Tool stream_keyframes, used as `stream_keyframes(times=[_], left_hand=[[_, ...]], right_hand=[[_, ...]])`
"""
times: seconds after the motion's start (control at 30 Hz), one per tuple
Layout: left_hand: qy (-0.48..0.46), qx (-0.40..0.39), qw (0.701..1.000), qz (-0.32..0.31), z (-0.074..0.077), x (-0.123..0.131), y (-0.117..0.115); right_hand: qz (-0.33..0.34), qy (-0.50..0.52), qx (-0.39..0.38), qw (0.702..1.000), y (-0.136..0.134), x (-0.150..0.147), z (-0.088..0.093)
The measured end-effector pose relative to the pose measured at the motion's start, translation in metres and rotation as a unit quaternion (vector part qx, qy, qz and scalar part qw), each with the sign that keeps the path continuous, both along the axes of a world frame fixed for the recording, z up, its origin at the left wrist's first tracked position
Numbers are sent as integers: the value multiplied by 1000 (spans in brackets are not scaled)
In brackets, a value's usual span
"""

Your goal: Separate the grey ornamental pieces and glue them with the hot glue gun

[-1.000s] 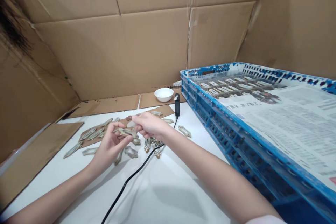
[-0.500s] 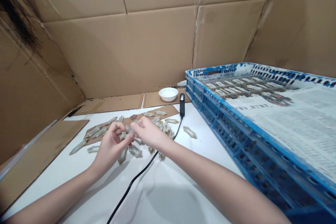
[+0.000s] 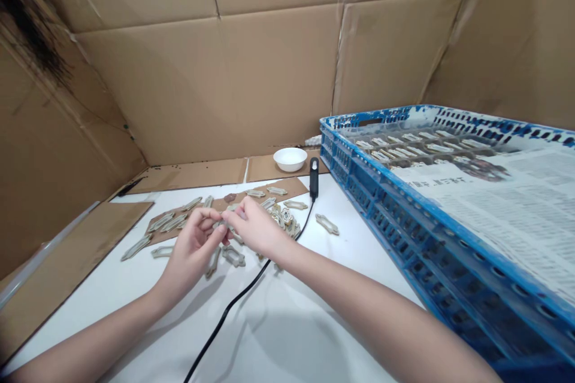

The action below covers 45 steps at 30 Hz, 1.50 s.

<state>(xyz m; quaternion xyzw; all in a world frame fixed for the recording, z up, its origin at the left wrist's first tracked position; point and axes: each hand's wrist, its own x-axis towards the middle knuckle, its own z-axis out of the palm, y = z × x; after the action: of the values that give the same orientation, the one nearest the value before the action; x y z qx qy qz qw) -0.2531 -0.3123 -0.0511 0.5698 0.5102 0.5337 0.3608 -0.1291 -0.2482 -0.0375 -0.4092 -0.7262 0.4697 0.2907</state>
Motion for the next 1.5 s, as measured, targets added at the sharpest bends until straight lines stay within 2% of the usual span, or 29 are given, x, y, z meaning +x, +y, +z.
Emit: stream_keyframes(times=[0.2,0.3,0.47,0.6,0.77,0.87,0.93,1.0,1.07,1.13,1.23,1.33,1.5], left_hand=[[-20,-3,1000,8,1,1,-1],[-24,-21,999,20,2,0,0],[-58,-76,995,32,0,-8,6],[-113,-100,988,29,-3,-13,12],[-114,-143,983,21,6,-21,15],[-55,-189,980,2,20,-40,10],[22,-224,974,-13,31,-62,3],[145,-227,963,-20,39,-89,-5],[280,-235,931,-12,43,-117,-14],[381,-248,890,-14,40,-142,-21],[463,-281,841,-11,28,-169,-30],[486,-303,819,36,14,-180,-36],[532,-297,788,87,2,-178,-35]], right_hand=[[-16,23,33,999,-6,-2,-1],[5,37,19,999,-3,0,1],[13,100,-37,994,10,8,11],[19,180,-128,975,18,16,22],[53,246,-206,946,25,21,22],[39,258,-242,935,27,22,21],[24,263,-258,930,29,22,21],[6,273,-271,923,30,22,22],[-12,289,-281,915,31,22,21],[-25,304,-279,911,33,21,21],[-41,322,-271,906,35,22,19],[-52,332,-272,902,38,22,17],[-31,327,-287,900,39,21,12]])
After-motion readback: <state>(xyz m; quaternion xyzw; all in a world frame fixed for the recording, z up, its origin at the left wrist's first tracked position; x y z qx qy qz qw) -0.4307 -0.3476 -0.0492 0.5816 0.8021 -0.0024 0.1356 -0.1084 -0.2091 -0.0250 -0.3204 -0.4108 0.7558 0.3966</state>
